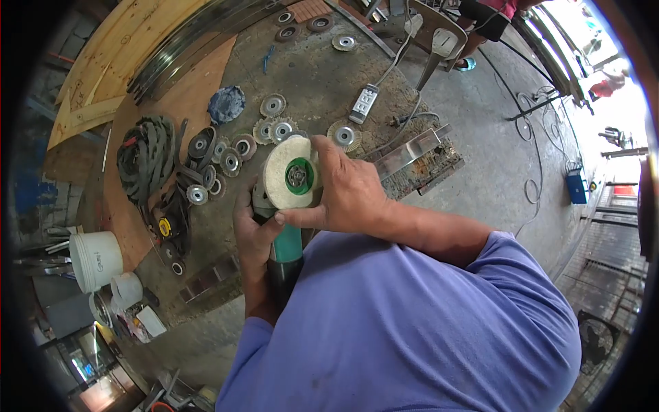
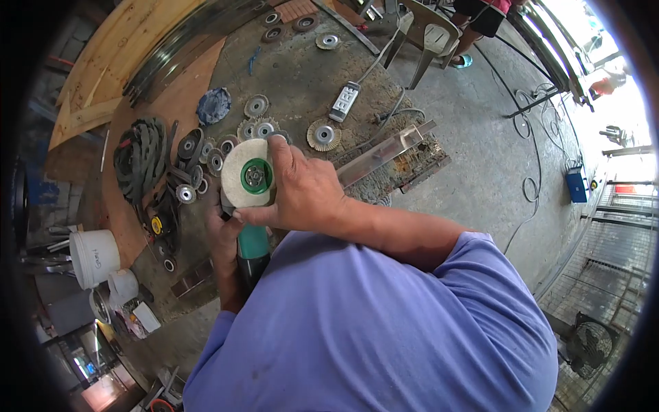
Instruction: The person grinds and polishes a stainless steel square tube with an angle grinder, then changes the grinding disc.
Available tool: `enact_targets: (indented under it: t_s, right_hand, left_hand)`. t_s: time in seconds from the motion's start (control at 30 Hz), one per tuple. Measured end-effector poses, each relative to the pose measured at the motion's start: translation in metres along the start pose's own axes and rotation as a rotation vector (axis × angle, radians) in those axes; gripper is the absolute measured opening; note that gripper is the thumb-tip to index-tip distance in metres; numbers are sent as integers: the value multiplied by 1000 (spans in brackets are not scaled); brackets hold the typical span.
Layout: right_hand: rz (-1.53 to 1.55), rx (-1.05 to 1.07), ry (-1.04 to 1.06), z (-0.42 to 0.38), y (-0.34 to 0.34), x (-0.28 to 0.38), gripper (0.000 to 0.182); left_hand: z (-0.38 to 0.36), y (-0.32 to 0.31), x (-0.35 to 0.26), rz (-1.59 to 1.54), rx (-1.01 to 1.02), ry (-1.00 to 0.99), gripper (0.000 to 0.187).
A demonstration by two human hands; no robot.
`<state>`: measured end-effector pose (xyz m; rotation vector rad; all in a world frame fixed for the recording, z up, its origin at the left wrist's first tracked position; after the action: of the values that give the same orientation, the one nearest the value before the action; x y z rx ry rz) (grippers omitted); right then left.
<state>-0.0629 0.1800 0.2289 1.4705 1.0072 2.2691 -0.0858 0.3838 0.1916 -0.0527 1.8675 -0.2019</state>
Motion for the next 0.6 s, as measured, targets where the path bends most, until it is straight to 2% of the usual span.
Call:
enact_targets:
  t_s: [0.07,0.17,0.27,0.3,0.4,0.5,0.6]
  right_hand:
    - [57,153,-109,3,7,-1,116]
    - [171,441,-204,18,33,-8,116]
    - [3,386,319,20,55,-29,123]
    - [-47,290,507,24,58,-31,125]
    - [-282,358,925,35,64,-23,119]
    - [-209,397,1064,41,49,-22,111]
    - [-174,375,950,36,40,-27,99]
  left_hand:
    - [3,5,9,36,-19,17,90]
    - [3,30,59,-245,120,268,84]
    - [1,15,68,-399,205,257,79]
    - [-2,9,61,-395,222,313,80]
    - [-1,-7,46,-370,281,349,81]
    - [5,-8,45,-302,318,298,81]
    - [8,-8,45,-257,326,229,80]
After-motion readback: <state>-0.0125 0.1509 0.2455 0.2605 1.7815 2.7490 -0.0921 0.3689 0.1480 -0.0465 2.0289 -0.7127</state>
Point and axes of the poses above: each hand's wrist, its own z-axis towards the middle knuckle, its own y-axis out of the back of the hand, x = y × z, the point moved 1 cm from there along z, towards the middle knuckle, and after that the axes turned 13 degrees about y, right-handed, at the moved point
